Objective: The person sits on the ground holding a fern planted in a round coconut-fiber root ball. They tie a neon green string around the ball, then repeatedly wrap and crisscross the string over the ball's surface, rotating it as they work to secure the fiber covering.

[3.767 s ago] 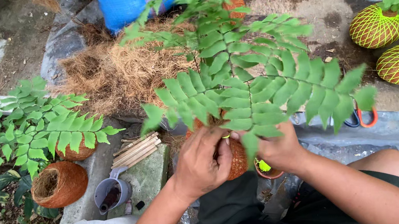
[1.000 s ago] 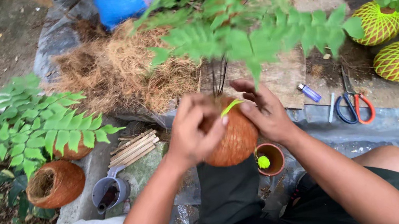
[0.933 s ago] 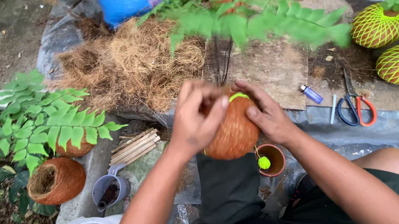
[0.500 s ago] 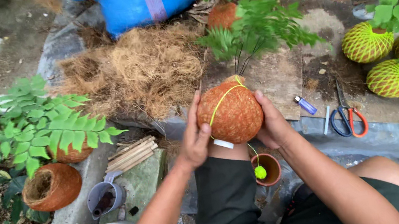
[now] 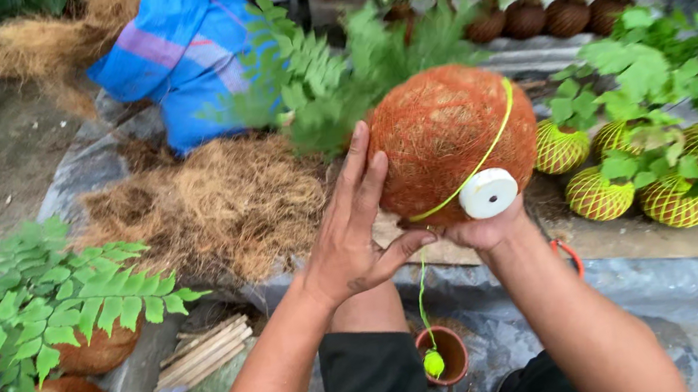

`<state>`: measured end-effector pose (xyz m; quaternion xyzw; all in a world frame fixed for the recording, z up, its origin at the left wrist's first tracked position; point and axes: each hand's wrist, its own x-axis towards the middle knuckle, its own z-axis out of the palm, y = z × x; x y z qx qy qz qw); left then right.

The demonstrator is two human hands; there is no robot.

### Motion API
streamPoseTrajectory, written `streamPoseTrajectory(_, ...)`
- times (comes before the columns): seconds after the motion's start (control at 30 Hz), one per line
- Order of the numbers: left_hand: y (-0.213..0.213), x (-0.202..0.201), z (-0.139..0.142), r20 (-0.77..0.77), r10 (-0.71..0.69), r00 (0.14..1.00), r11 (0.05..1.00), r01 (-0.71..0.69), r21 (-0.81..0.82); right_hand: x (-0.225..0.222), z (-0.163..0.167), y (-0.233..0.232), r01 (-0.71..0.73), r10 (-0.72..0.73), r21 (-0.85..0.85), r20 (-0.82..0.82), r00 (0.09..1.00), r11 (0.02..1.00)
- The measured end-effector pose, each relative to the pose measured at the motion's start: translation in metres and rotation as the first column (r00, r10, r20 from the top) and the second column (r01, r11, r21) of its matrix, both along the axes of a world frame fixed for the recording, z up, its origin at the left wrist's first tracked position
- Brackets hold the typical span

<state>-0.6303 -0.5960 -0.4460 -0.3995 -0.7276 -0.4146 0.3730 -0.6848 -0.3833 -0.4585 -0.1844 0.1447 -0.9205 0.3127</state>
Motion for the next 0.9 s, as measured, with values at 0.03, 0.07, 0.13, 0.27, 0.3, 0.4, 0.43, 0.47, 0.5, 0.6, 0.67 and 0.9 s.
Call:
streamPoseTrajectory(0.03, 0.002, -0.002, 0.001, -0.027, 0.009, 1.000, 1.000, -0.009, 0.000, 0.002, -0.001, 0.001, 0.065, -0.067, 0.047, 0.047, 0.997, 0.997)
streamPoseTrajectory(0.07, 0.003, -0.003, 0.002, -0.031, 0.002, 1.000, 1.000, -0.002, 0.001, 0.006, -0.004, 0.002, 0.127, -0.136, 0.096, 0.093, 0.986, 0.987)
streamPoseTrajectory(0.13, 0.003, -0.002, 0.000, -0.024, -0.001, 1.000, 1.000, 0.001, -0.002, 0.011, -0.008, 0.004, 0.156, -0.175, 0.140, 0.135, 0.975, 0.978)
streamPoseTrajectory(0.27, -0.001, 0.001, -0.009, 0.008, 0.015, 1.000, 1.000, -0.015, -0.002, 0.015, -0.013, 0.005, 0.183, -0.195, 0.218, 0.036, 0.980, 0.959)
streamPoseTrajectory(0.3, -0.002, 0.002, -0.013, 0.006, 0.007, 1.000, 1.000, -0.007, 0.004, 0.015, -0.014, 0.004, 0.227, -0.231, 0.258, -0.014, 0.973, 0.939)
streamPoseTrajectory(0.4, -0.004, 0.003, -0.026, -0.050, 0.066, 0.997, 0.997, -0.067, -0.024, 0.016, -0.016, 0.002, 0.258, -0.238, 0.288, -0.102, 0.966, 0.922)
streamPoseTrajectory(0.43, -0.004, 0.004, -0.031, -0.077, 0.097, 0.992, 0.994, -0.100, -0.041, 0.016, -0.017, 0.000, 0.286, -0.265, 0.292, -0.109, 0.958, 0.913)
streamPoseTrajectory(0.47, -0.004, 0.004, -0.035, -0.082, 0.115, 0.990, 0.993, -0.118, -0.033, 0.017, -0.017, -0.001, 0.312, -0.290, 0.296, -0.116, 0.950, 0.903)
streamPoseTrajectory(0.5, -0.004, 0.005, -0.039, -0.090, 0.132, 0.987, 0.991, -0.134, -0.024, 0.018, -0.018, -0.003, 0.339, -0.316, 0.300, -0.126, 0.940, 0.891)
streamPoseTrajectory(0.6, -0.003, 0.012, -0.048, 0.025, 0.118, 0.993, 0.992, -0.119, 0.051, 0.020, -0.017, -0.007, 0.356, -0.329, 0.315, -0.138, 0.934, 0.880)
streamPoseTrajectory(0.67, -0.003, 0.019, -0.056, 0.242, -0.068, 0.968, 0.974, 0.012, 0.227, 0.021, -0.017, -0.008, 0.378, -0.358, 0.376, -0.126, 0.925, 0.846)
streamPoseTrajectory(0.9, -0.016, 0.035, -0.107, 0.525, -0.355, 0.774, 0.880, 0.087, 0.467, 0.023, -0.043, -0.010, 0.362, -0.247, 0.510, -0.281, 0.927, 0.780)
